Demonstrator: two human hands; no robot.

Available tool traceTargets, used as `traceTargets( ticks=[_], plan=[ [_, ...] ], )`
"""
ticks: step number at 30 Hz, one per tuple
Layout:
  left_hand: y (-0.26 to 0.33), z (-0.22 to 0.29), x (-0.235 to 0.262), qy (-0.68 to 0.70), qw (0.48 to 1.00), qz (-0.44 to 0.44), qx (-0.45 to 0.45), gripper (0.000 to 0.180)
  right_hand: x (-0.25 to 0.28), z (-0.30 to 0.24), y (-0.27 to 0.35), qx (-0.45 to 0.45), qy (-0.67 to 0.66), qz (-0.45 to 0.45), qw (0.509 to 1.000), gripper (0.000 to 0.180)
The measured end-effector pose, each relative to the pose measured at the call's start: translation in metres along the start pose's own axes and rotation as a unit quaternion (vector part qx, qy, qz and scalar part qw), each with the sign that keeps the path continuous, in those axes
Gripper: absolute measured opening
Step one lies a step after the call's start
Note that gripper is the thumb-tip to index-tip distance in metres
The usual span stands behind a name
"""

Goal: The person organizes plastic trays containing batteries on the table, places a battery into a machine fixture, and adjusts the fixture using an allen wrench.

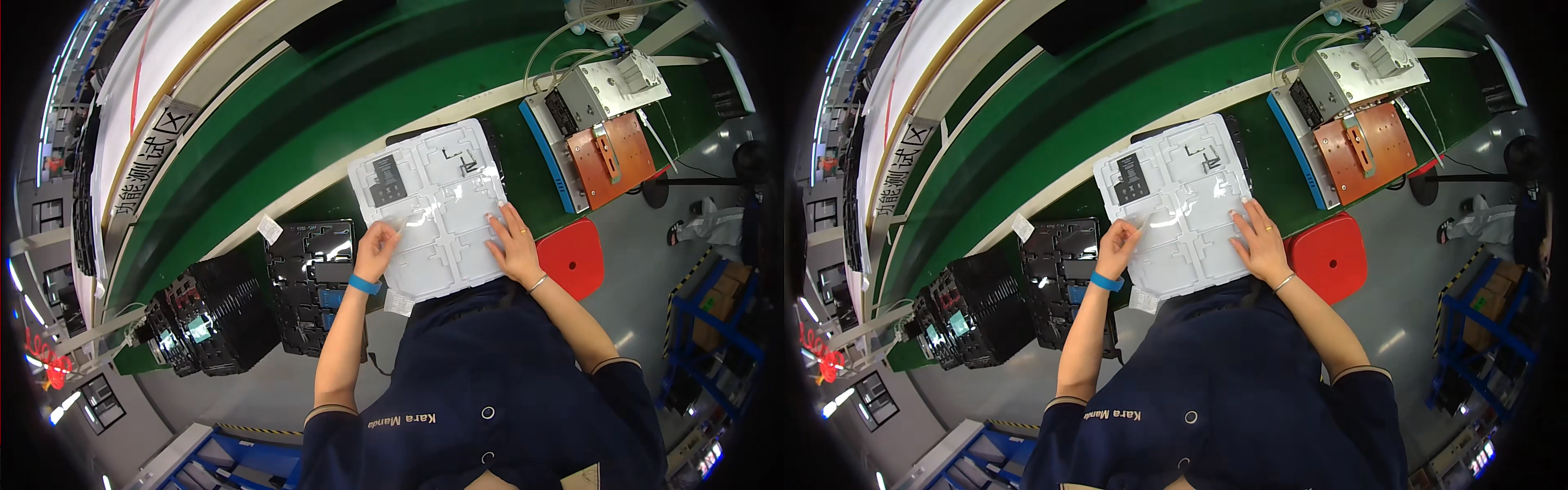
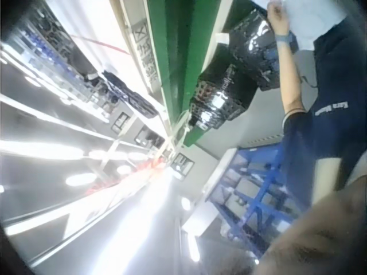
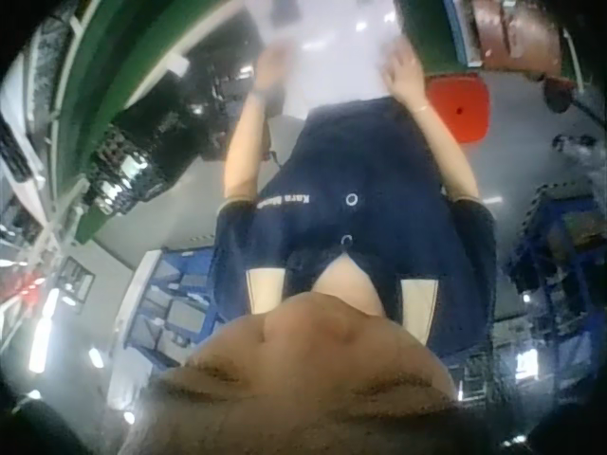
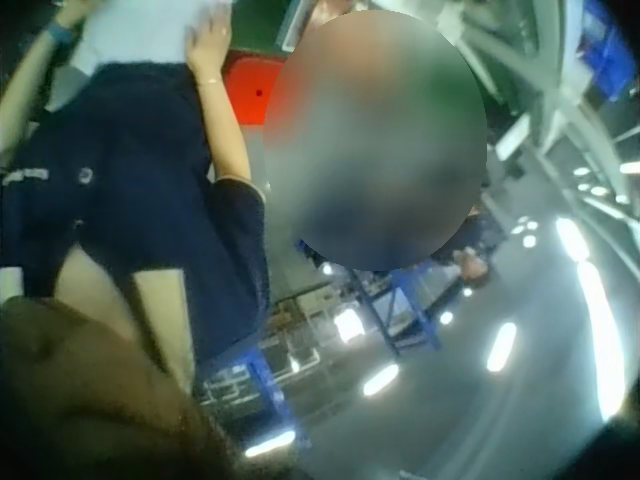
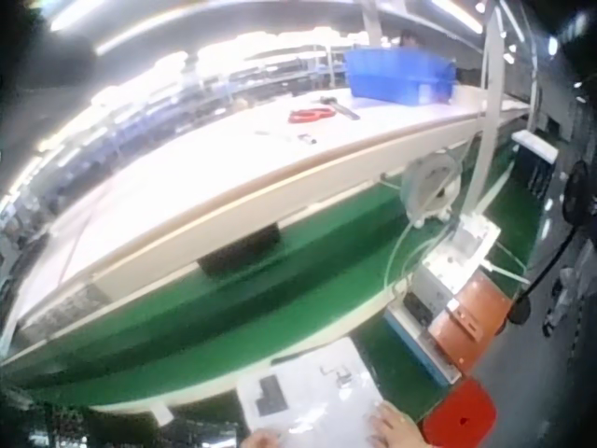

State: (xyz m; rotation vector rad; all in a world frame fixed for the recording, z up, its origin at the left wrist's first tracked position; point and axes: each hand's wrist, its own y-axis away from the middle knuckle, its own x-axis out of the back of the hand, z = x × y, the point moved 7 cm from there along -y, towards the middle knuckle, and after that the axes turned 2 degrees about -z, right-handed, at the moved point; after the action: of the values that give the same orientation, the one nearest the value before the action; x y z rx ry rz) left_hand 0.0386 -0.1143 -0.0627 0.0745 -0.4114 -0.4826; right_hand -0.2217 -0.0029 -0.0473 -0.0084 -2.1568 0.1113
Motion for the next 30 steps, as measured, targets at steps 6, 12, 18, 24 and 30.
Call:
traceTargets(
  ticks=[6,12,18,24,30],
  plan=[
    [-0.008,-0.012,0.010,0.447,0.891,0.016,0.079,0.001,0.002,0.001,0.000,0.000,0.000,0.000,1.000,0.049],
    [0.013,0.049,0.023,0.154,0.983,0.085,0.057,0.003,0.009,-0.004,0.002,-0.015,0.033,0.005,0.999,0.050],
    [0.043,0.167,-0.021,-0.182,0.957,0.053,-0.219,0.012,0.031,-0.054,-0.019,-0.093,-0.434,-0.044,0.895,0.034],
    [0.057,0.176,-0.036,-0.230,0.926,0.054,-0.293,0.018,0.016,-0.077,-0.027,-0.253,-0.695,-0.129,0.661,0.022],
    [0.064,0.184,-0.023,-0.174,0.953,0.065,-0.241,0.024,0.018,-0.081,-0.029,-0.340,-0.721,-0.107,0.595,0.019]
  ],
)
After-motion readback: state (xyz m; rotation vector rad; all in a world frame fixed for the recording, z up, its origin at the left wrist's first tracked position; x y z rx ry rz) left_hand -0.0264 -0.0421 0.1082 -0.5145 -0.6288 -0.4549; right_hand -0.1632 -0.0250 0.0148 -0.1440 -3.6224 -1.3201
